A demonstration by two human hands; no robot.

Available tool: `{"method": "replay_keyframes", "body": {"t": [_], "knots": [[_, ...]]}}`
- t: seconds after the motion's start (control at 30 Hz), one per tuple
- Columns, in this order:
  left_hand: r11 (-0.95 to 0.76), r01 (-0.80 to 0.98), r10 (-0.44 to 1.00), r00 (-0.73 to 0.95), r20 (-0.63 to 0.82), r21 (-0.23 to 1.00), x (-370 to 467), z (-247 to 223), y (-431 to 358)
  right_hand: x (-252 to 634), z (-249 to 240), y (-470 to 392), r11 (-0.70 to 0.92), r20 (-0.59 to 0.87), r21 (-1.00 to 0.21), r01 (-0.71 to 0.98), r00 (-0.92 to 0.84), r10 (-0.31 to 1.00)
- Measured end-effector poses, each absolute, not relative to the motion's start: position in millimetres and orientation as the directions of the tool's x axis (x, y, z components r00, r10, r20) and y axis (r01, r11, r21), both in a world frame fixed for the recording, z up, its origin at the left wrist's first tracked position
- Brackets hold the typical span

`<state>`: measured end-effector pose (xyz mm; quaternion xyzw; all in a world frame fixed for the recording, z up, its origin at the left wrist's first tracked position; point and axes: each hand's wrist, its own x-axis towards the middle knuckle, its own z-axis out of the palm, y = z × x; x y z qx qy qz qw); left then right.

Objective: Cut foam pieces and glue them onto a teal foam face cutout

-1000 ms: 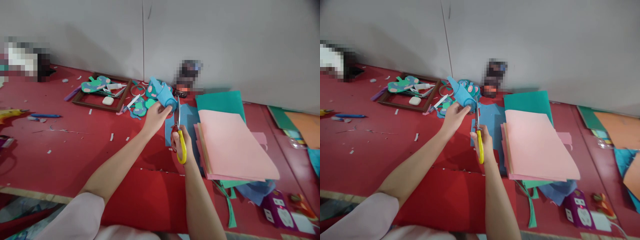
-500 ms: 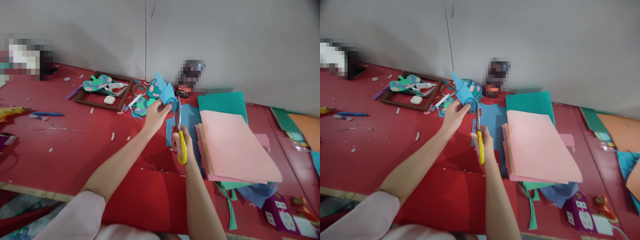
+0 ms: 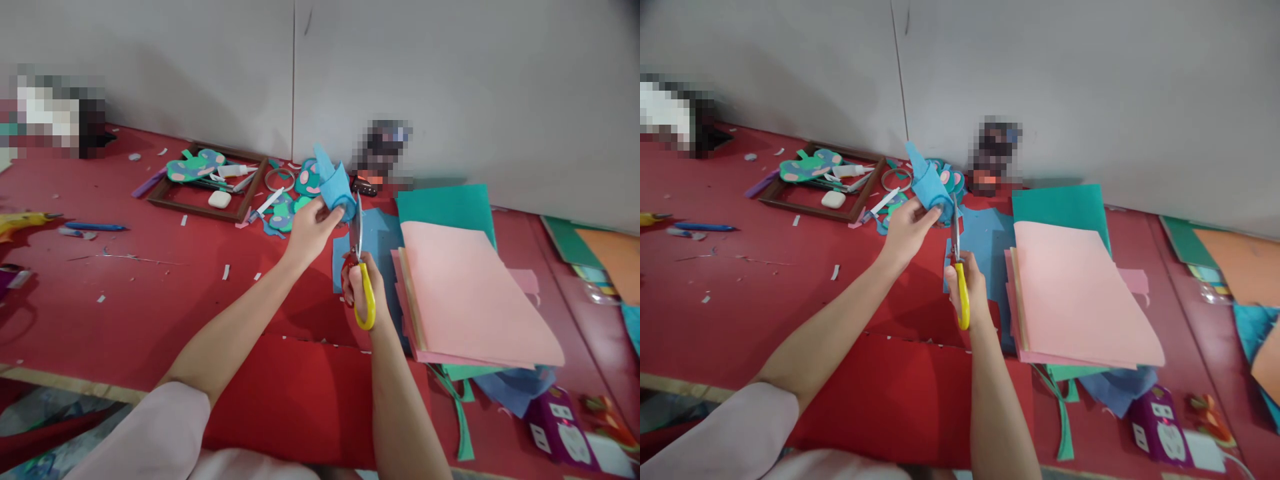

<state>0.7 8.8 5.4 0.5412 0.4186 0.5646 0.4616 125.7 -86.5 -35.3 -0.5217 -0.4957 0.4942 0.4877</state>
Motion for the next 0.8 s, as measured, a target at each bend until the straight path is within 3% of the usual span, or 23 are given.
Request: {"method": "replay_keyframes", "body": {"t": [0.5,0.8], "knots": [[-0.333,0.312,0.940,0.178,0.290,0.890,-5,11,5,126,-40,-85,-0.018,-0.018,-1.000,0.002,-0.004,1.000],[-0.264,0.236,0.951,0.223,0.212,0.935,-12,16,8,129,-37,-85,-0.059,-0.060,-0.998,-0.013,0.017,0.998]]}}
